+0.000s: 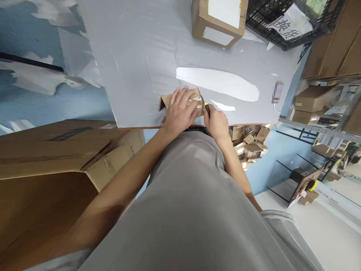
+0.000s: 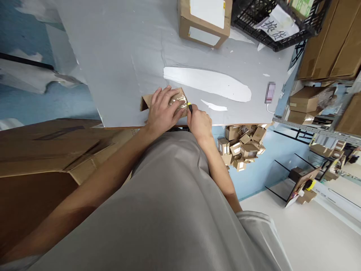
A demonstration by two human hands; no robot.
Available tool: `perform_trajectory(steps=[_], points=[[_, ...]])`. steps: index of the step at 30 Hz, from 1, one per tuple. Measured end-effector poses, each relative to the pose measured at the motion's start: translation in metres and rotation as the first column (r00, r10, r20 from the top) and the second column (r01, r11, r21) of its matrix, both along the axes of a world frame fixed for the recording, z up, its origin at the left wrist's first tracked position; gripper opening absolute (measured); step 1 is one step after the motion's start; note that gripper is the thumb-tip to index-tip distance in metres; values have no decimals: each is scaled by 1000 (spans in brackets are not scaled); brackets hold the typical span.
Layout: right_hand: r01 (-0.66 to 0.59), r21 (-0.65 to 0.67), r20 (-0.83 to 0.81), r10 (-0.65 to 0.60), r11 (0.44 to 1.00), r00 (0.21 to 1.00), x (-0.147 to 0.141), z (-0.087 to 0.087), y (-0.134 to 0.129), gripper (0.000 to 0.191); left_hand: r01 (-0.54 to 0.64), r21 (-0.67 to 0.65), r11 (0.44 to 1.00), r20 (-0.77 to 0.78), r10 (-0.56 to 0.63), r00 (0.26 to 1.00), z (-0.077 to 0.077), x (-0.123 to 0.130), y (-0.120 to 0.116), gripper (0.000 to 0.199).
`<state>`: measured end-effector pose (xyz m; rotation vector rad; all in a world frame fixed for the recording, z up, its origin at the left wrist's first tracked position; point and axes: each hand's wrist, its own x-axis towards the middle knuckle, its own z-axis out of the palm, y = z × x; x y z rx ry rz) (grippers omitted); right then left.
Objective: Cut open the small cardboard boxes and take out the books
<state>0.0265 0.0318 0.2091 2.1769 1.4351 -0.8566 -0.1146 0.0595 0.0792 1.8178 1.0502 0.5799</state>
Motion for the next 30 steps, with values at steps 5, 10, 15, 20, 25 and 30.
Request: perform_trajectory(steps=[5,10,15,20,25,30], points=[[50,0,59,-49,999,997,-12,1,0,45,37,101,994,-43,-33,999,-7,0,-5,40],[80,-16,103,-78,997,992,-21,5,3,44,46,109,993,-41,-42,998,-11,2,-7,44],[94,-6,125,-92,996,988,-25,6,3,43,45,98,994,-7,-45,999,-13,2,-6,47],[109,-7,150,-107,994,983,-30,8,2,43,51,86,995,14,-53,999,-13,2,-5,50],[108,-8,187,-104,994,977,-33,9,6,41,89,114,990,2,-90,996,-13,2,-5,48],[95,-22,229,-87,995,969,-37,9,10,42,111,126,986,-3,-112,994,-13,2,-4,51]])
